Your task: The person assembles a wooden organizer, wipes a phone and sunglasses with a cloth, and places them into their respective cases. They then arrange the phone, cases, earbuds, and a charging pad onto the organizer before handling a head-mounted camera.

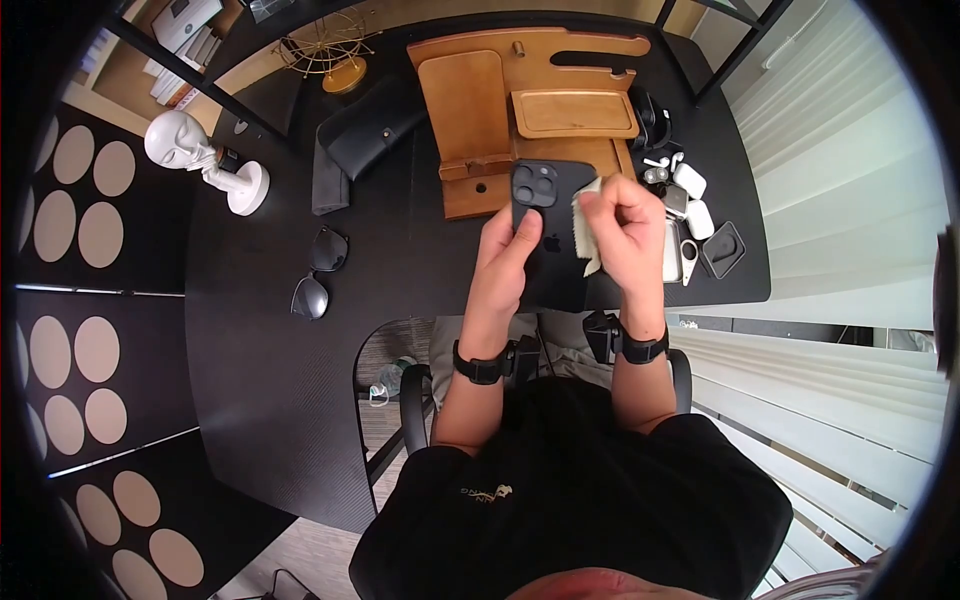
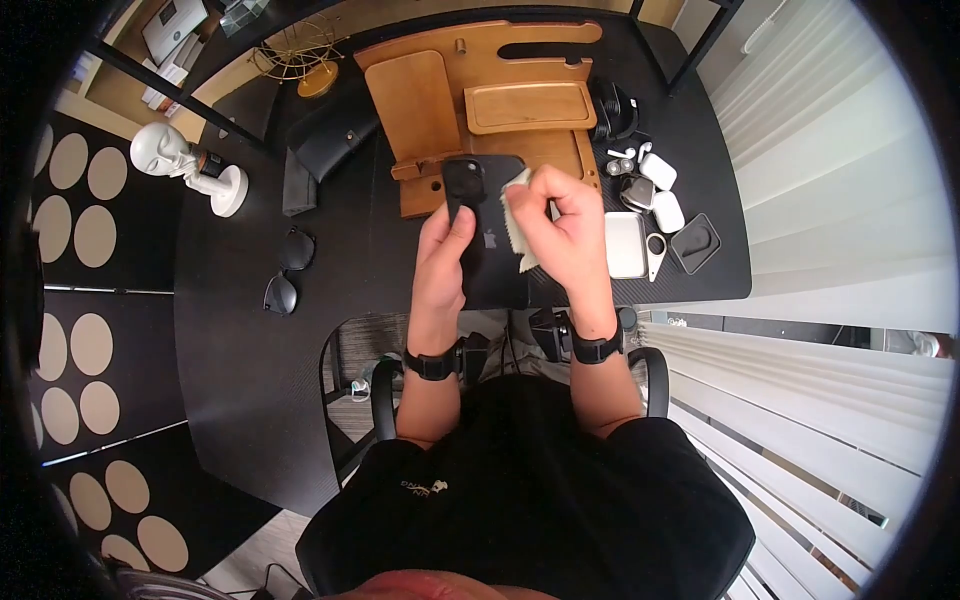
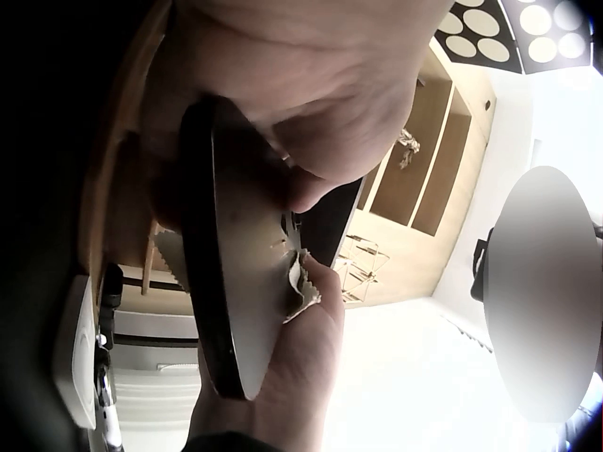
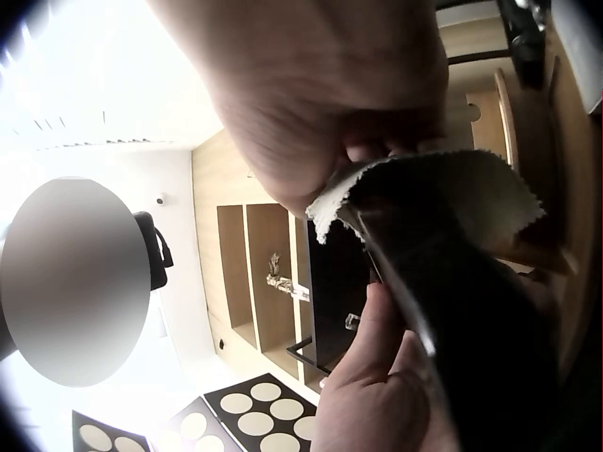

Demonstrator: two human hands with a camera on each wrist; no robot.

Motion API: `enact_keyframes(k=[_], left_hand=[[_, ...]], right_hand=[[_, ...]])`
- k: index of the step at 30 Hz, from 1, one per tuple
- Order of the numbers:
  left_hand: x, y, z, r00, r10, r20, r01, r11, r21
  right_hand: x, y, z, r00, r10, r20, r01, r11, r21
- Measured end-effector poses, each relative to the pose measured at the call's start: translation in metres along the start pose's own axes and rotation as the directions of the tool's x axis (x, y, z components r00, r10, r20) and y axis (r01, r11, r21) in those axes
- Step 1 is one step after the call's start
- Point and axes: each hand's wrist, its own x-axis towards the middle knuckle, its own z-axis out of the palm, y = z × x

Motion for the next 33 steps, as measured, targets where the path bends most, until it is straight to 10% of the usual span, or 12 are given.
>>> enact_keyframes(k=[7, 13, 18, 22, 28, 33], left_hand=[[0.004, 0.008, 0.002, 0.864, 0.071, -0.499, -0.194, 0.961, -0.199], [0.003, 0.009, -0.001, 0.890, 0.098, -0.445, -0.192, 0.967, -0.170], [-0.002, -0.001, -0.006, 0.995, 0.026, -0.098, -0.030, 0.999, -0.040], [-0.001, -0.009, -0.008, 1.000, -0.015, 0.006, 0.015, 0.999, -0.050], [0.005, 0.003, -0.002, 0.854, 0.051, -0.518, -0.198, 0.952, -0.232], [0.003, 0.003, -0.014, 0.830, 0.037, -0.557, -0.204, 0.949, -0.240]], right_hand=[[-0.001, 0.000, 0.001, 0.908, 0.127, 0.399, -0.081, 0.988, -0.130], [-0.003, 0.002, 0.005, 0.886, 0.127, 0.446, -0.089, 0.991, -0.104], [-0.005, 0.001, 0.005, 1.000, -0.020, -0.002, 0.020, 0.999, 0.029], [-0.003, 0.001, 0.004, 0.999, -0.034, -0.027, 0.035, 0.998, 0.049], [-0.003, 0.005, 0.004, 0.907, 0.170, 0.384, -0.136, 0.984, -0.113], [-0.004, 0.010, 0.007, 0.877, 0.118, 0.465, -0.064, 0.989, -0.131]])
